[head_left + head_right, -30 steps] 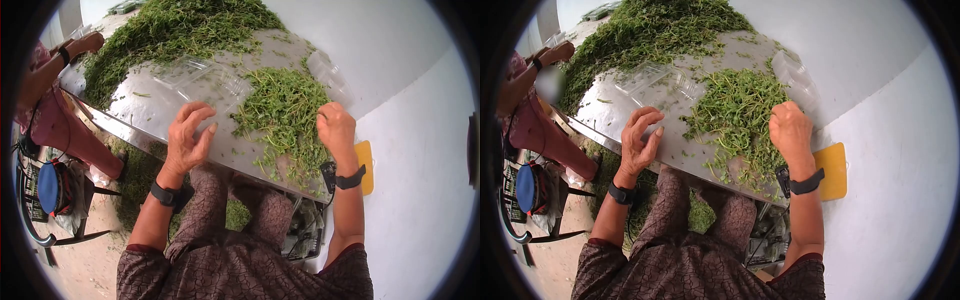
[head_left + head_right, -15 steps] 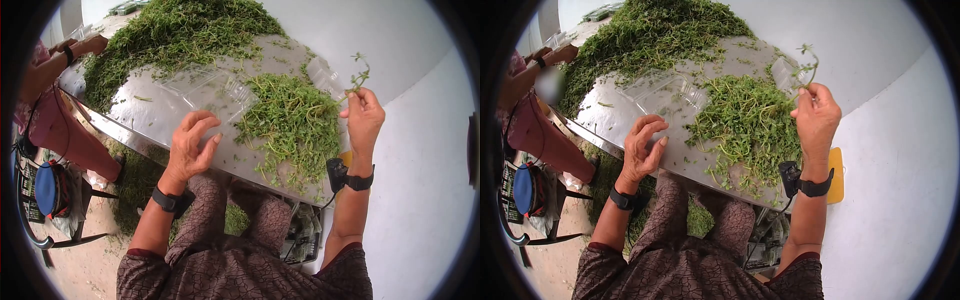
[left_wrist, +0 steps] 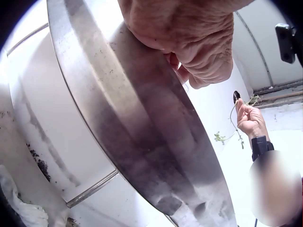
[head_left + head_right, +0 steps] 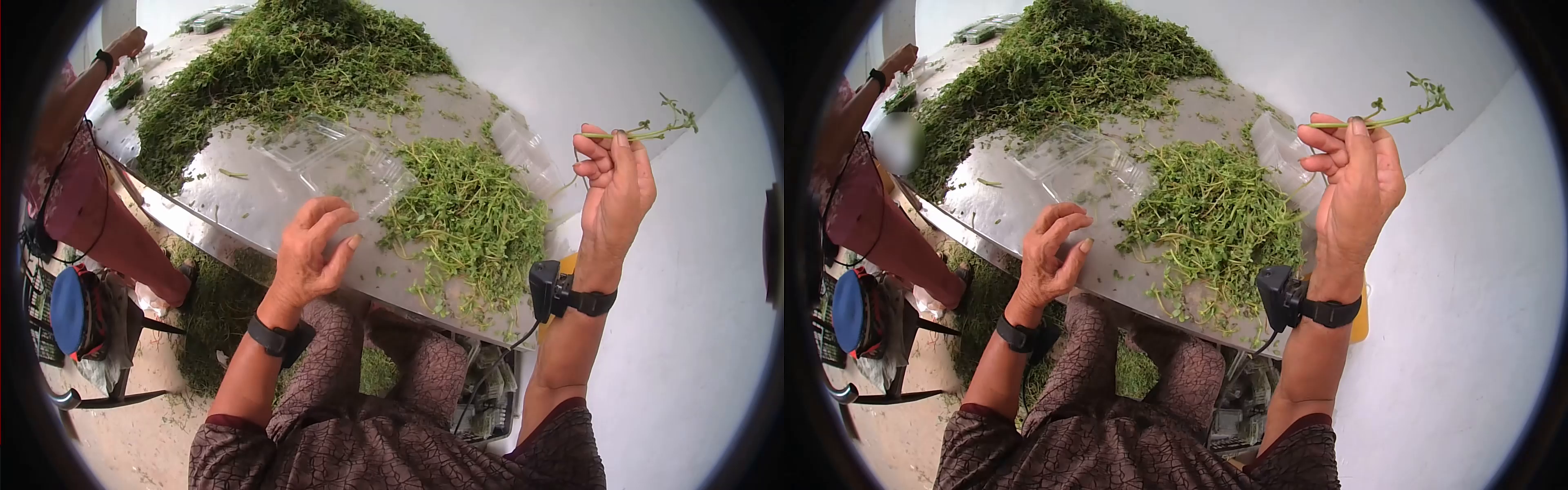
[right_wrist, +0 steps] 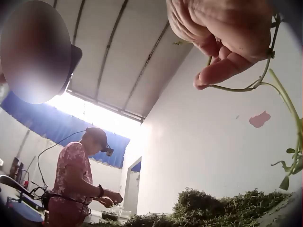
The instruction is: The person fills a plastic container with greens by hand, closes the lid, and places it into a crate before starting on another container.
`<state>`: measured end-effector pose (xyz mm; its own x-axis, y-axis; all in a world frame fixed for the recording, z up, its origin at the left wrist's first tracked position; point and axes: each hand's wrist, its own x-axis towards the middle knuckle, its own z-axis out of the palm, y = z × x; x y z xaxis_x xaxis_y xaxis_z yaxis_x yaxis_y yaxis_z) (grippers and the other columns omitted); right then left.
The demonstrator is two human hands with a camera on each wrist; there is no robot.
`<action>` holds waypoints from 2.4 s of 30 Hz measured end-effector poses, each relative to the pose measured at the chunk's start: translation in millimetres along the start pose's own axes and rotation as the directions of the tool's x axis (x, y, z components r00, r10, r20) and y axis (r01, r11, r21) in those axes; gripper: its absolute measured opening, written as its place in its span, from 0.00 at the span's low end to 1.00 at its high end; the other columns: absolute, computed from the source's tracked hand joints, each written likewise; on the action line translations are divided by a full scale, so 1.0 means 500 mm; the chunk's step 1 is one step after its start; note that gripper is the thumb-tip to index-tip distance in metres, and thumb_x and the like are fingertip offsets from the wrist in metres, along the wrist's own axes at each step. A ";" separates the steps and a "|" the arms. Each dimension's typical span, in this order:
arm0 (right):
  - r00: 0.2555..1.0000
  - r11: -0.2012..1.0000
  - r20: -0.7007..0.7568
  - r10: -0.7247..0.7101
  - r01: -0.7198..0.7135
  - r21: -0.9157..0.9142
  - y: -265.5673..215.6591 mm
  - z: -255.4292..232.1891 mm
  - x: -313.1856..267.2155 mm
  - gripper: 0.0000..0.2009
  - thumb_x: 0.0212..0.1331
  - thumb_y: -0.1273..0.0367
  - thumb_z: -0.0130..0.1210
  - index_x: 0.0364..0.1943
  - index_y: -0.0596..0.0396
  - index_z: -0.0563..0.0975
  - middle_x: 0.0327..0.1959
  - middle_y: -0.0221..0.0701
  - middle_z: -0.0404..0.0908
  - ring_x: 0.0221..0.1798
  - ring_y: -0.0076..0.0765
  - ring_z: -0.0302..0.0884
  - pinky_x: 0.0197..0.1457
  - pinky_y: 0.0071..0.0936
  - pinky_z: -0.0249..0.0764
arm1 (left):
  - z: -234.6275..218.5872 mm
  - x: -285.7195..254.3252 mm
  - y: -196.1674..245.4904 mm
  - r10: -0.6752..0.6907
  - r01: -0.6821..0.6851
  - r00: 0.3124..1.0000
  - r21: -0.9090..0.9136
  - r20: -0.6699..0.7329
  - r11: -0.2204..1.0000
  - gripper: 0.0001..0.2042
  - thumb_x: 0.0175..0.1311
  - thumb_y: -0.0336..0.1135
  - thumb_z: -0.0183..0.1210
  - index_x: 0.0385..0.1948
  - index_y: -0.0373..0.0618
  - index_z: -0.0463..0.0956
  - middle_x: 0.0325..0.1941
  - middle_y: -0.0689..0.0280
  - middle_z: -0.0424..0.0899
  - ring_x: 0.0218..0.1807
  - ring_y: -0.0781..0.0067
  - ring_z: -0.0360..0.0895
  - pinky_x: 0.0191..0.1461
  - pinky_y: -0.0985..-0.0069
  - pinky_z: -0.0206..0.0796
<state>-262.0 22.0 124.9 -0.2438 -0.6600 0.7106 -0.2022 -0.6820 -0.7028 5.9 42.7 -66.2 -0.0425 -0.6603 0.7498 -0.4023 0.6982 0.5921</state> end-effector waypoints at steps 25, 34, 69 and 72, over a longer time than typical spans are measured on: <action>0.525 0.777 0.573 0.630 -0.445 -0.446 0.082 0.146 -0.134 0.10 0.61 0.67 0.50 0.34 0.62 0.77 0.28 0.33 0.81 0.25 0.21 0.78 0.23 0.15 0.69 | 0.000 -0.007 -0.004 -0.022 0.022 1.000 -0.001 0.015 1.000 0.14 0.49 0.28 0.60 0.40 0.40 0.77 0.46 0.55 0.75 0.44 0.57 0.77 0.48 0.67 0.70; 0.674 0.776 0.547 0.497 -0.062 -0.628 0.102 0.126 -0.213 0.16 0.50 0.64 0.64 0.36 0.63 0.78 0.26 0.42 0.81 0.26 0.41 0.79 0.33 0.34 0.74 | 0.006 -0.005 0.001 -0.076 0.072 0.994 -0.057 -0.078 0.996 0.13 0.47 0.27 0.62 0.37 0.40 0.77 0.41 0.55 0.76 0.39 0.57 0.76 0.43 0.68 0.70; 0.381 0.584 0.918 -0.110 0.772 -0.250 0.116 0.217 -0.132 0.21 0.43 0.83 0.54 0.46 0.58 0.77 0.52 0.47 0.73 0.50 0.49 0.75 0.53 0.40 0.72 | -0.001 -0.007 -0.007 -0.047 0.046 0.999 -0.047 -0.018 0.998 0.10 0.47 0.30 0.60 0.32 0.39 0.76 0.38 0.56 0.76 0.41 0.57 0.75 0.46 0.68 0.69; 0.320 0.558 0.946 -0.047 0.794 -0.241 0.112 0.230 -0.132 0.24 0.44 0.84 0.51 0.50 0.54 0.76 0.55 0.47 0.72 0.54 0.53 0.72 0.56 0.39 0.71 | 0.002 -0.009 -0.008 -0.053 0.052 0.999 -0.064 -0.008 0.997 0.10 0.47 0.30 0.60 0.31 0.39 0.76 0.38 0.56 0.76 0.41 0.56 0.75 0.46 0.68 0.69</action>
<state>-148.0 -8.9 42.3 0.8290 -0.4772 0.2917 -0.5348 -0.8290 0.1638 6.7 42.6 -72.0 -0.0135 -0.6941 0.7197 -0.3450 0.6788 0.6482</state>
